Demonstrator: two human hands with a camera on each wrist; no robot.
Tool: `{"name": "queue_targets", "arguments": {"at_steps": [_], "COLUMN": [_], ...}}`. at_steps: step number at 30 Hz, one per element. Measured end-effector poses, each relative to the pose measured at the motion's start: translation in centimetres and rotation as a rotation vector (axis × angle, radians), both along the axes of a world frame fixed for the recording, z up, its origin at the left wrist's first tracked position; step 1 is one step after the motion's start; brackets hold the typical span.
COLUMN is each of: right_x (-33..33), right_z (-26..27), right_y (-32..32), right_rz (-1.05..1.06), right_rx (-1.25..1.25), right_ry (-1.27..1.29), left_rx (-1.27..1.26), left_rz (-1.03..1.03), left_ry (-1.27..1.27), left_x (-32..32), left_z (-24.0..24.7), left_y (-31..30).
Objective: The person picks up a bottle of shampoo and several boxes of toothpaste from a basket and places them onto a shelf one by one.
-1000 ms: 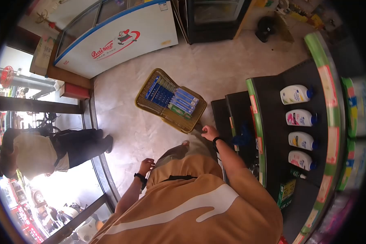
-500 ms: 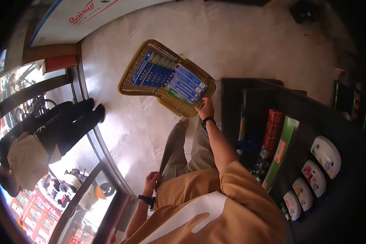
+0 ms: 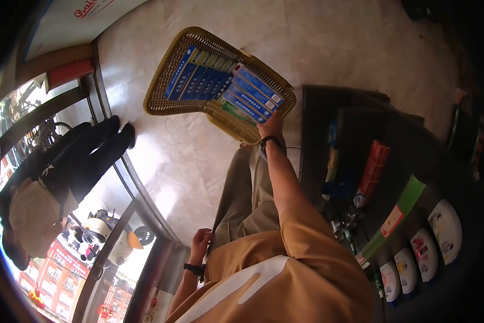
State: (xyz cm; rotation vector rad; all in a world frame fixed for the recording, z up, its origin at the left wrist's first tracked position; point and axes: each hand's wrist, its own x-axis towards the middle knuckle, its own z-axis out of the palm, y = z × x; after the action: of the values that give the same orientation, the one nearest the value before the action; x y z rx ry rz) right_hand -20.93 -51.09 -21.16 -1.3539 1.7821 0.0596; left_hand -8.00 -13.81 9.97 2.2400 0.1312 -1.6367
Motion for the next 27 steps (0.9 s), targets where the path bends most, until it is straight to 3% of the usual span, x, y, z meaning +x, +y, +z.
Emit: {"name": "queue_targets", "arguments": {"at_steps": [3, 11, 13, 27], "right_x": [0.0, -1.7, -2.1, -4.3], "right_z": [1.0, 3.5, 3.5, 10.3], "right_y": [1.5, 1.2, 1.4, -0.2], "right_rz": [-0.072, -0.003, 0.095, 0.136], "right_rx": [-0.145, -0.296, -0.378, -0.411], "right_ry": [-0.017, -0.135, -0.191, -0.292], "left_rx": [0.002, -0.009, -0.012, -0.055], "left_rz": [0.044, 0.183, 0.185, 0.121], "left_ry": [-0.001, 0.039, 0.047, 0.021], "left_x": [1.0, 2.9, 3.0, 4.9], "left_z": [0.3, 0.6, 0.6, 1.1], "left_y": [0.5, 1.4, 1.8, 2.1]}}
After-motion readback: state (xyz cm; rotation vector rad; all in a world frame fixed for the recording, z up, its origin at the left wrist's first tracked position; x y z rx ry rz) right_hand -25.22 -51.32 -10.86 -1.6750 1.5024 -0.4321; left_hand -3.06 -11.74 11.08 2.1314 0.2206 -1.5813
